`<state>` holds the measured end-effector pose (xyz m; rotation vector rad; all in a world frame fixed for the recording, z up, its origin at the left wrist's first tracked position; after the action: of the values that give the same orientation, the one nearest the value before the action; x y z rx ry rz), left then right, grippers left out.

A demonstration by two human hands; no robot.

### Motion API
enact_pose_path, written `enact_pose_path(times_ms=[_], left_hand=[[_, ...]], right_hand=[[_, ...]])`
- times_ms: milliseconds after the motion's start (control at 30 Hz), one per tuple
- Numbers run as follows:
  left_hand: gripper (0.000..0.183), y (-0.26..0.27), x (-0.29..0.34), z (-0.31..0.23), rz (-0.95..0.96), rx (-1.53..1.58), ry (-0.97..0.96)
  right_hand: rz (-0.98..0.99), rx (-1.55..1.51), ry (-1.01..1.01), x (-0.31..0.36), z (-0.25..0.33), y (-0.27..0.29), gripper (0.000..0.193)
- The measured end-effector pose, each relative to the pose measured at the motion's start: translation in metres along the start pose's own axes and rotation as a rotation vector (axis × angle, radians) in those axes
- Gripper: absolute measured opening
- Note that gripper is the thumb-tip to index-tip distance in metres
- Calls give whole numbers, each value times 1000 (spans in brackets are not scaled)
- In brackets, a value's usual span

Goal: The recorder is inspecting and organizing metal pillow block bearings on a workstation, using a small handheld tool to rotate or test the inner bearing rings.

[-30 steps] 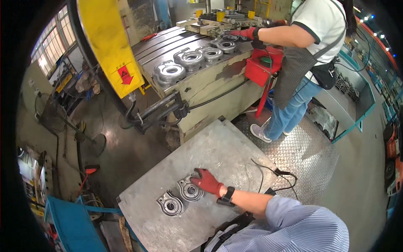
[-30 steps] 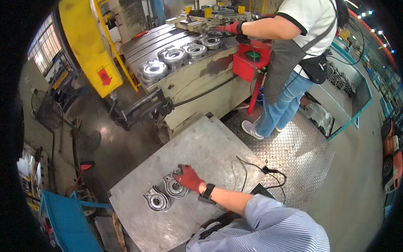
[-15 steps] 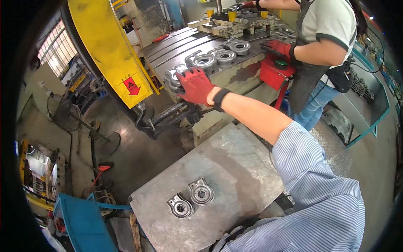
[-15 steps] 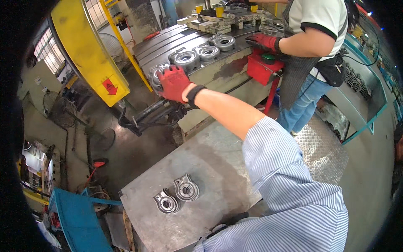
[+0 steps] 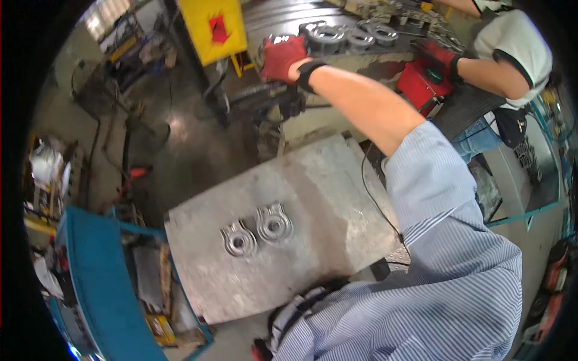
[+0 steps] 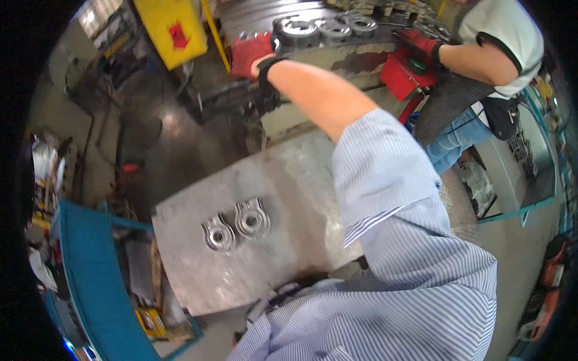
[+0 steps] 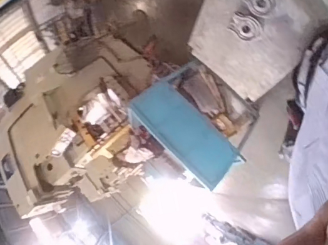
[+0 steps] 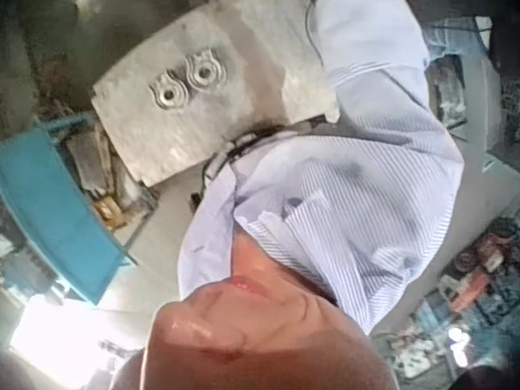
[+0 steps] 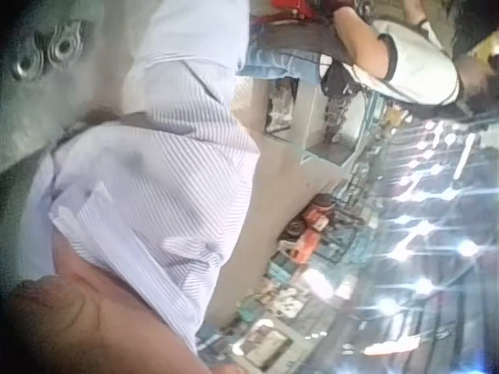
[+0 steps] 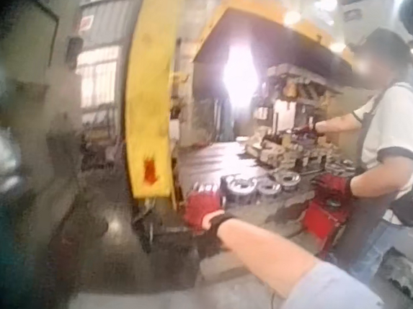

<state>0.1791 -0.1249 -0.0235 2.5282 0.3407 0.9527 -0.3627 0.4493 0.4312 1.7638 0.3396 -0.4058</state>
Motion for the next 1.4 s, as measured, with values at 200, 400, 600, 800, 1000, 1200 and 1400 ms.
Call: enact_pose_path(times_ms=[200, 400, 600, 800, 1000, 1200, 1400], left_hand=[[28, 7, 23, -25, 80, -225, 19], [20, 4, -6, -7, 142, 151, 45], [25, 2, -29, 21, 70, 600, 292], [29, 13, -28, 32, 88, 420, 146], [30, 17, -10, 3, 107, -217, -60], [30, -25, -36, -47, 68, -194, -53], [31, -67, -59, -106, 93, -203, -63]], right_hand=[[-177, -499, -97, 56, -35, 39, 68], [-177, -1512, -41, 192, -42, 25, 34], [160, -2860, -781, 350, 59, -156, 46], [104, -2923, -1203, 405, 135, -224, 47], [66, -2849, -1342, 393, 145, -230, 46], [373, -1443, -862, 427, 112, -263, 57], [242, -885, -709, 367, 56, -150, 63]])
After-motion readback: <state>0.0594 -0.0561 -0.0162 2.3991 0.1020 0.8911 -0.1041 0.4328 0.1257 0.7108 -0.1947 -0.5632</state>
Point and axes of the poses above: each hand's wrist, its own x-axis away from the middle knuckle, its own y-axis out of the back of the hand, z = x × y, the point moved 9 cm from there along -x, towards the middle knuckle, and after that the axes turned 2 degrees about y, right-handed, at the moved point
